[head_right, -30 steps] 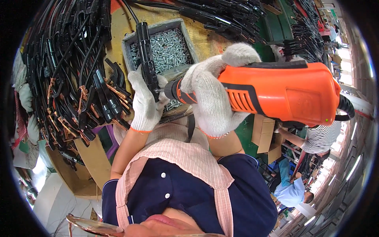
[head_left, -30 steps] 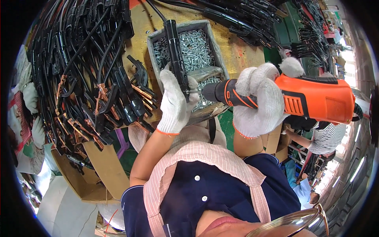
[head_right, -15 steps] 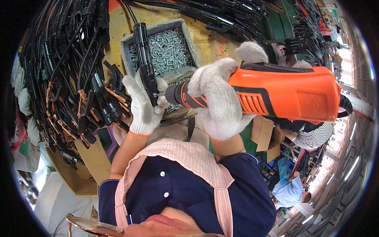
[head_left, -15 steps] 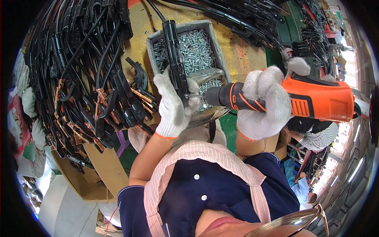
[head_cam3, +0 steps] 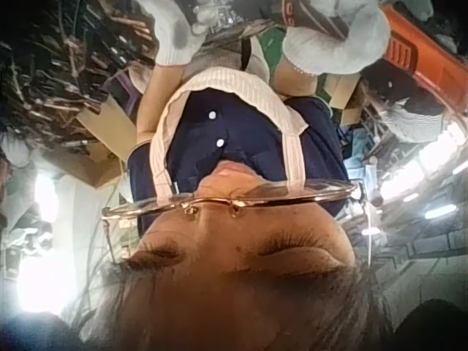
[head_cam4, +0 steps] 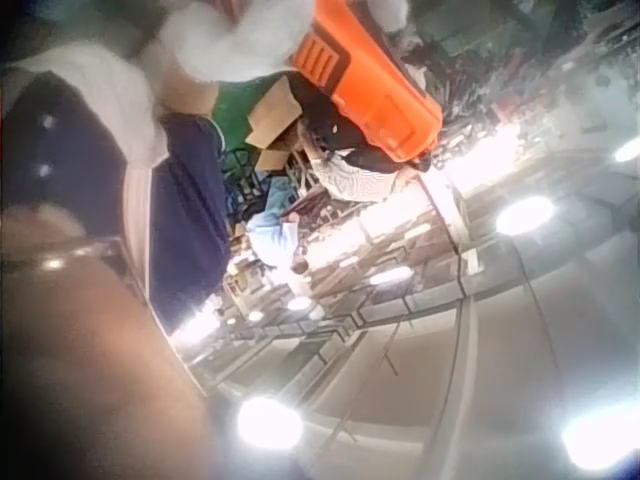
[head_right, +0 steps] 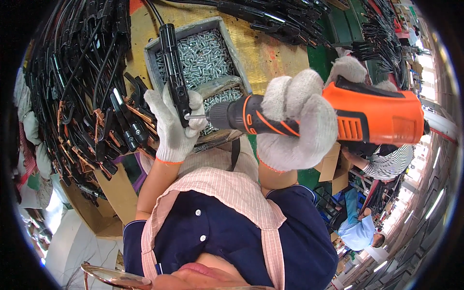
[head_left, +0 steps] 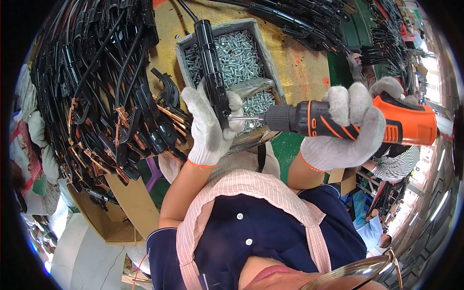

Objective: The person drives screws into black plastic components using an electric screwdriver.

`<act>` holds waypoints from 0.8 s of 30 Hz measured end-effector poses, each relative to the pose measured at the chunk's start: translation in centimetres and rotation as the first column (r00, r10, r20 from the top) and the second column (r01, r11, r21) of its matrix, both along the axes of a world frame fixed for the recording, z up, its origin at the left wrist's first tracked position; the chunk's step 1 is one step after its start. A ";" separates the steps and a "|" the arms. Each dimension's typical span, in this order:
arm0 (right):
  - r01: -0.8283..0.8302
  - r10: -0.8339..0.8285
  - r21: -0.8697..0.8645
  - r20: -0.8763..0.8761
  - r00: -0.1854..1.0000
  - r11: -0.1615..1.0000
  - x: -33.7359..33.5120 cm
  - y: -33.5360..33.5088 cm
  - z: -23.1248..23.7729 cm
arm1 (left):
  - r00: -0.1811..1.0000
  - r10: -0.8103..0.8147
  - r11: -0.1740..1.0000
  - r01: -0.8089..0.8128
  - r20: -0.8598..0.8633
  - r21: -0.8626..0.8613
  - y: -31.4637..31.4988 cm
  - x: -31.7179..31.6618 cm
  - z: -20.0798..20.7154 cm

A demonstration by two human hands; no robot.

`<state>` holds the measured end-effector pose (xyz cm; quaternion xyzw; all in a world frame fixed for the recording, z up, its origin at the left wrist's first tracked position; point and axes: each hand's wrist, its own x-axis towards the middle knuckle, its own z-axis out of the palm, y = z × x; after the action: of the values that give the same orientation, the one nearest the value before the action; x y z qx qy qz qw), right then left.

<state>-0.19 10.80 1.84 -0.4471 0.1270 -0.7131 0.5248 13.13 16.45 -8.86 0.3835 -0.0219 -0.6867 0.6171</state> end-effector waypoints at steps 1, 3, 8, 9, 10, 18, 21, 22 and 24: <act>0.014 -0.014 -0.009 0.008 1.000 1.000 -0.4 -0.1 0.2 | 1.000 -0.011 1.000 0.011 -0.015 -0.027 -0.1 -0.1 0.0; 0.040 -0.040 -0.018 0.011 0.999 0.999 -1.8 -0.3 0.2 | 1.000 -0.023 0.998 0.023 0.005 -0.054 -0.2 -0.1 0.1; -0.443 0.332 0.110 0.509 0.794 0.890 -10.6 0.2 1.4 | 1.000 0.020 0.995 -0.023 -0.022 -0.101 -0.1 0.0 0.3; -0.490 0.369 0.079 0.557 0.744 0.868 -12.1 0.6 1.1 | 1.000 0.023 0.996 -0.024 -0.011 -0.089 -0.2 -0.1 0.5; -0.177 0.132 0.313 0.160 0.978 0.933 -13.2 0.8 -0.1 | 1.000 0.025 0.996 -0.025 0.005 -0.084 -0.2 0.1 0.3; 0.435 -0.279 0.478 -0.363 0.889 0.763 -14.6 2.3 -6.2 | 0.996 -0.017 0.997 0.024 0.089 -0.070 0.2 0.0 0.6; 0.140 -0.206 0.453 0.099 0.974 0.880 -15.0 1.1 -6.1 | 1.000 -0.009 0.995 0.011 0.028 -0.103 -0.1 0.0 0.0; 0.071 -0.171 0.414 0.210 0.963 0.908 -14.6 0.6 -5.9 | 1.000 -0.002 0.996 0.004 0.015 -0.086 -0.1 -0.1 0.0; -0.008 -0.122 0.369 0.327 0.937 0.929 -13.0 -0.7 -5.4 | 1.000 0.005 0.995 -0.007 -0.023 -0.096 0.0 -0.2 -0.1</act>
<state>-13.21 10.09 -3.60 -0.2065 0.1767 -0.7592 0.5914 12.97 16.44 -8.96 0.3456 -0.0466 -0.6873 0.6372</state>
